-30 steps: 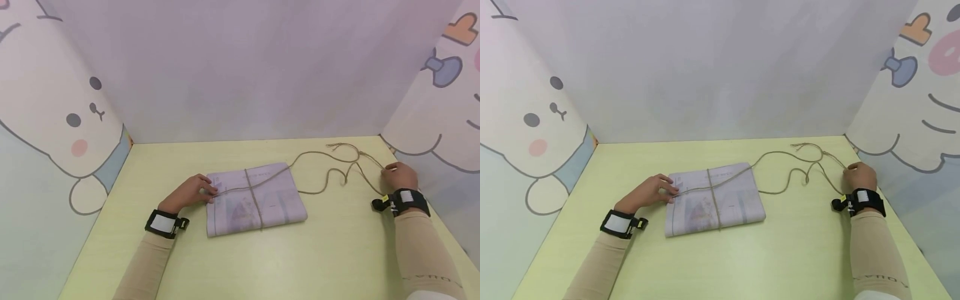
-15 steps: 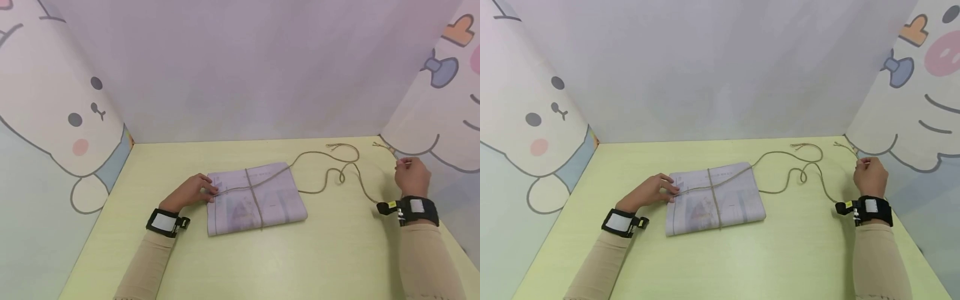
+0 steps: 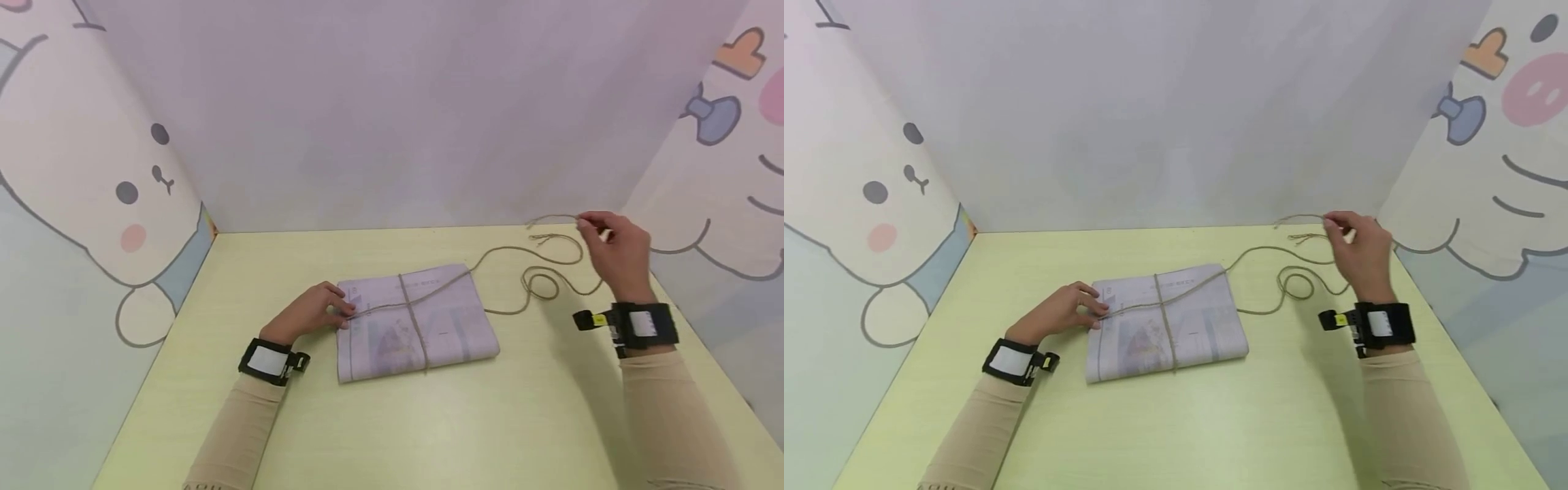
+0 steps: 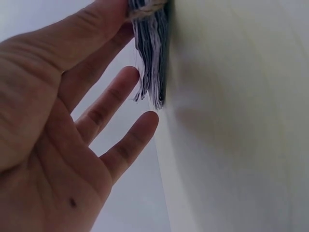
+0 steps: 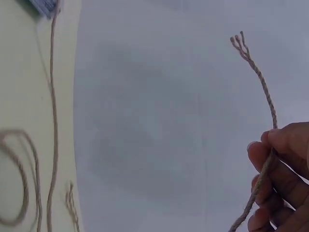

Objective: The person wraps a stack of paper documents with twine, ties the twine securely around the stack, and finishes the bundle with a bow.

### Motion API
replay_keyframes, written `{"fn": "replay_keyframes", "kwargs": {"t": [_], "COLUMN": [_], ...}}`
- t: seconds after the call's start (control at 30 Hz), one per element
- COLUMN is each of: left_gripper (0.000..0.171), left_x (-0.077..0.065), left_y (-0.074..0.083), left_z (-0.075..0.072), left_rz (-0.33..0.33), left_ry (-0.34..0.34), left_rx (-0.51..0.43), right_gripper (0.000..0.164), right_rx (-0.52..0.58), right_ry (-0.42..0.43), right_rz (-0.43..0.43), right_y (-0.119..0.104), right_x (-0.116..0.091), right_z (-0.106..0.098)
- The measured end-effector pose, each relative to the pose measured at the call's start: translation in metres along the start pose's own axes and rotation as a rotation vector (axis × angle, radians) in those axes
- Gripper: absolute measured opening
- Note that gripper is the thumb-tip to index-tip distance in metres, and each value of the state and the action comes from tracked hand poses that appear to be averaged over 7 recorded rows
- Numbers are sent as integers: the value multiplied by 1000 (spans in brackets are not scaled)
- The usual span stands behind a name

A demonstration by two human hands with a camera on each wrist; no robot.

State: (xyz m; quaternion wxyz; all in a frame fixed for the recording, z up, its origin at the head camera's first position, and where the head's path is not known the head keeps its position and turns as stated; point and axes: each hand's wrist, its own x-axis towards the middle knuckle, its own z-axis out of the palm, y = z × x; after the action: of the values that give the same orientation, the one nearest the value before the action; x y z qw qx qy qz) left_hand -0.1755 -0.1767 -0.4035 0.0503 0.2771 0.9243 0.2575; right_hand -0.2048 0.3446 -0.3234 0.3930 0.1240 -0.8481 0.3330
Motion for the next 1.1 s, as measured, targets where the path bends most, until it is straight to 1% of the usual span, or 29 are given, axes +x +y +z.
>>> {"fn": "replay_keyframes", "kwargs": {"t": [0.07,0.13,0.3,0.37,0.43,0.53,0.6,0.73,0.87,1.1], "left_gripper": [25,25,25,25,25,26,27,26,26,25], "left_x": [0,0,1,3,4,6,7,9,9,9], "left_y": [0,0,3,5,7,9,11,11,11,11], "left_z": [0,0,-1,-1,0,3,4,6,7,8], "left_rz": [-8,-17,-23,-7,1,6,0,1,-9,-31], "left_ry": [-4,-8,-7,-4,-6,-17,-25,-22,-14,-32], "left_rx": [-5,-9,-18,-11,-7,-9,-17,-8,1,-25], "right_gripper": [14,13,16,17,18,18,18,19,19,17], "right_rx": [31,87,196,213,220,219,224,231,217,165], "right_ry": [-61,-136,-370,-463,-549,-641,-682,-720,-742,-779], "right_rz": [-91,-168,-315,-352,-372,-363,-345,-339,-371,-446], "right_y": [-14,-29,-63,-75,-84,-92,-94,-96,-97,-99], "right_x": [3,5,7,7,5,1,-2,-7,-9,-12], "right_z": [17,35,82,98,112,127,133,144,152,160]}}
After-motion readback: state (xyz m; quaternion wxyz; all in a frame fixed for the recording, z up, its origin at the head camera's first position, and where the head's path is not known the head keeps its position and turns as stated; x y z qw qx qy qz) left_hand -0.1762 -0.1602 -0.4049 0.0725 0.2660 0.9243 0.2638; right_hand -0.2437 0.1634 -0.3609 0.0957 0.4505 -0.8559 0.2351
